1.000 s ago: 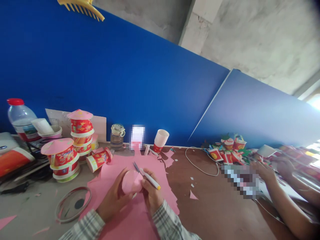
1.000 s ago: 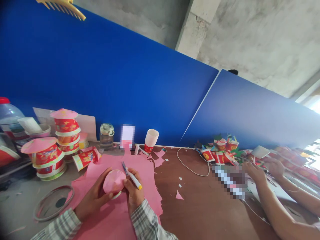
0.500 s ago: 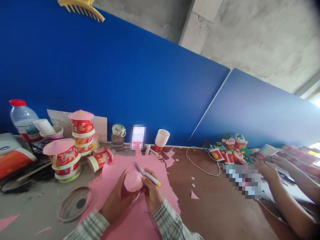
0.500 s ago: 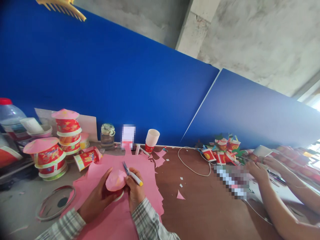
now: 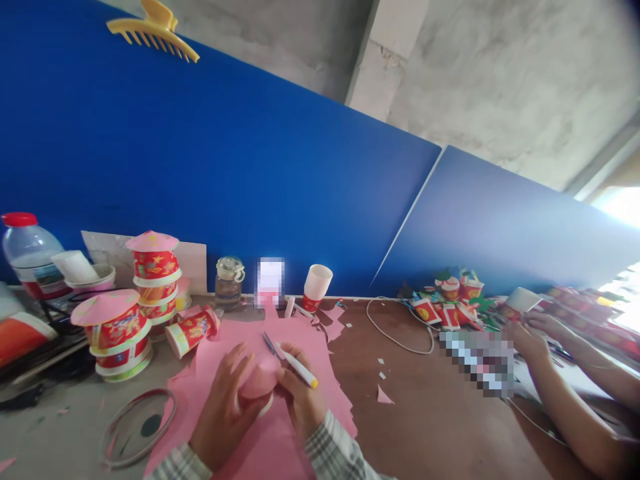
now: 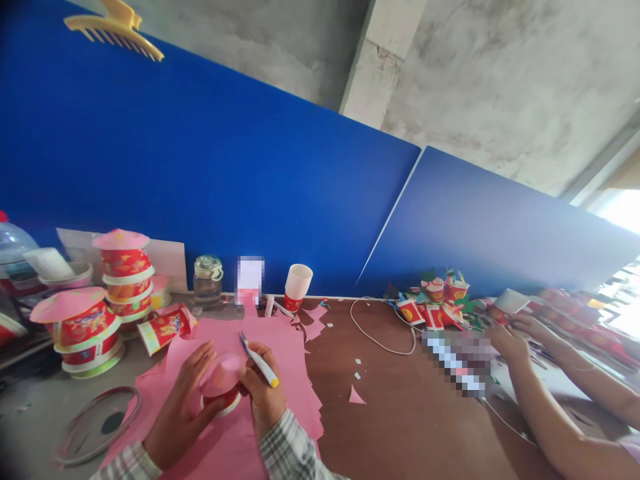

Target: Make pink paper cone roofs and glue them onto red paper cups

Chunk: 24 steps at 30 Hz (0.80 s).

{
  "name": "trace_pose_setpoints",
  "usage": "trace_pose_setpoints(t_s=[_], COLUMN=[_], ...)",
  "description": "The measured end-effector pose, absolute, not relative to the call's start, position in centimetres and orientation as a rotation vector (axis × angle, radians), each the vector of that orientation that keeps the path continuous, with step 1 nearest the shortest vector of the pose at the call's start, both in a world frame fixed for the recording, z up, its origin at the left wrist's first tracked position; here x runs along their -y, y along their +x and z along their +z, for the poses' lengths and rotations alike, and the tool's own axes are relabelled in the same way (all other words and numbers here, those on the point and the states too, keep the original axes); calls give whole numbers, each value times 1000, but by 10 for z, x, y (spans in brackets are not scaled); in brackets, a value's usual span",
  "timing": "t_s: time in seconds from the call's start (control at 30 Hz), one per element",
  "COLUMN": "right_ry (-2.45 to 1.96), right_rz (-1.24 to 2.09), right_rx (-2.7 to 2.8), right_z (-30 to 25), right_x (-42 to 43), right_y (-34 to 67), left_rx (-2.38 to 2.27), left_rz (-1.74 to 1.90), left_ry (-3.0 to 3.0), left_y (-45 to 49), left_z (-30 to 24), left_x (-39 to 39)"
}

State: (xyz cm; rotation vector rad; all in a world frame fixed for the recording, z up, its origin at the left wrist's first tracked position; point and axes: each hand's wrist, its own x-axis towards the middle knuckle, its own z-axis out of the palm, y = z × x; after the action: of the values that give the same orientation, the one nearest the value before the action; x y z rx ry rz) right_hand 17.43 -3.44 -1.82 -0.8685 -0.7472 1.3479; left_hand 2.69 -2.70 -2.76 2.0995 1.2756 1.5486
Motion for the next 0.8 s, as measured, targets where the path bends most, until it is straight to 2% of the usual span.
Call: trace_pose_setpoints(t_s=[0.23,0.43,0.67,0.8], right_ry=[-847,-1029,-1132,-1233], right_rz=[1240,875,662,400], right_rx=[1027,1073,1265,1322], right_z=[-20,-21,-38,-47], right_x=[38,35,23,16], right_y=[175,185,199,207], left_rx=[-1244,-1290,-1270,-1362], left_rz=[1597,1700,1737,1864], left_ry=[2100,1924,1810,1633], left_y=[22,23,22,16], left_z=[-27,-19,-10,7], left_x=[27,30,33,36])
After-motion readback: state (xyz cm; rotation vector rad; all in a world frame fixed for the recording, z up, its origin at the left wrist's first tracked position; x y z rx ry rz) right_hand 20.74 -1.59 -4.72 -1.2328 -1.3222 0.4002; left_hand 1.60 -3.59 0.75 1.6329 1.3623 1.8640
